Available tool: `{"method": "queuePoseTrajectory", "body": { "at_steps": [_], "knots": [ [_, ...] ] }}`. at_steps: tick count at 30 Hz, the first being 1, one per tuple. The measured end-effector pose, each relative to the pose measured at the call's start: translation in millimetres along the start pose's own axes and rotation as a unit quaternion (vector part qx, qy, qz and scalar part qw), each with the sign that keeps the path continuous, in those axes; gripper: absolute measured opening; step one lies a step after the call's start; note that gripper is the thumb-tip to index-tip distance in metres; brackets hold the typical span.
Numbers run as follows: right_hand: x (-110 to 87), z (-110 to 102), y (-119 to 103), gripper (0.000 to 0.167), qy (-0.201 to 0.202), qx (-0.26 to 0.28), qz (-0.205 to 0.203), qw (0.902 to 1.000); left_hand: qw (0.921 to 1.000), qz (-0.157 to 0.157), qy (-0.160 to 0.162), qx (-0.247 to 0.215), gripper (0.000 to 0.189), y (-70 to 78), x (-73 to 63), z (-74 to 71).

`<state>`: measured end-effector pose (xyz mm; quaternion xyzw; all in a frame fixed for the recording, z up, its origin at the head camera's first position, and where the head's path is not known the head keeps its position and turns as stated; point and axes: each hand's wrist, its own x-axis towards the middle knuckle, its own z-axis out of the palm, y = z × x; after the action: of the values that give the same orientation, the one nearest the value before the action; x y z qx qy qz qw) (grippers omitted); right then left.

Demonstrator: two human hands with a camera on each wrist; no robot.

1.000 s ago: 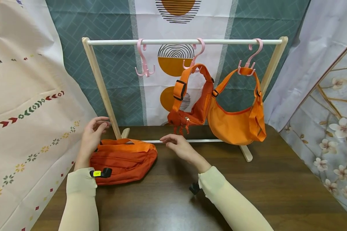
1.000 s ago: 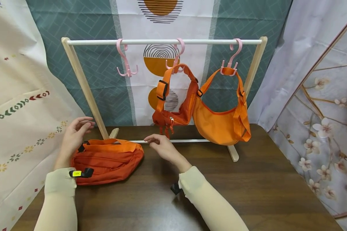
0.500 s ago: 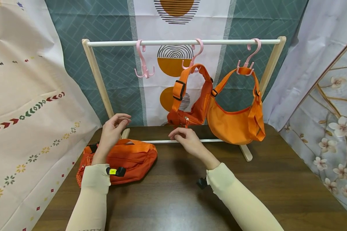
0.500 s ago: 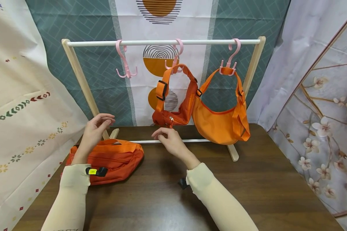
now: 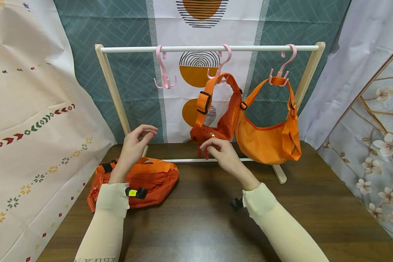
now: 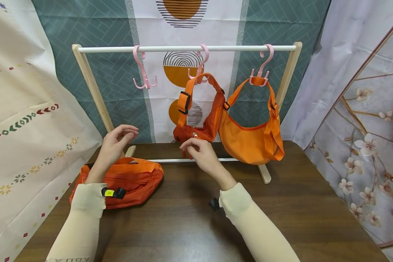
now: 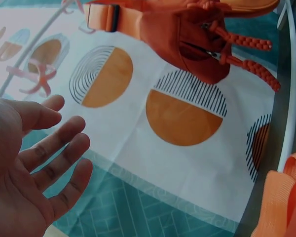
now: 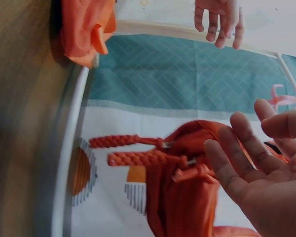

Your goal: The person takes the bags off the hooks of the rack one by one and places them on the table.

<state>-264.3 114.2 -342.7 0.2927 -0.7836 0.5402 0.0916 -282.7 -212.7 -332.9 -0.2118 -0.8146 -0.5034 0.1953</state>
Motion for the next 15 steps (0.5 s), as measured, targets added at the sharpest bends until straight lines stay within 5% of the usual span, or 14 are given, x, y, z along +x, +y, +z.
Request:
{"method": "queuePoseTrajectory", "body": {
  "at_steps": [15],
  "knots": [
    [3.5,-38.7,-15.2,0.02,0.051,0.01,-0.015,0.9985,0.9987,0.04,-0.025,-0.017,0.022,36.6,21.0,18.3]
  ]
}}
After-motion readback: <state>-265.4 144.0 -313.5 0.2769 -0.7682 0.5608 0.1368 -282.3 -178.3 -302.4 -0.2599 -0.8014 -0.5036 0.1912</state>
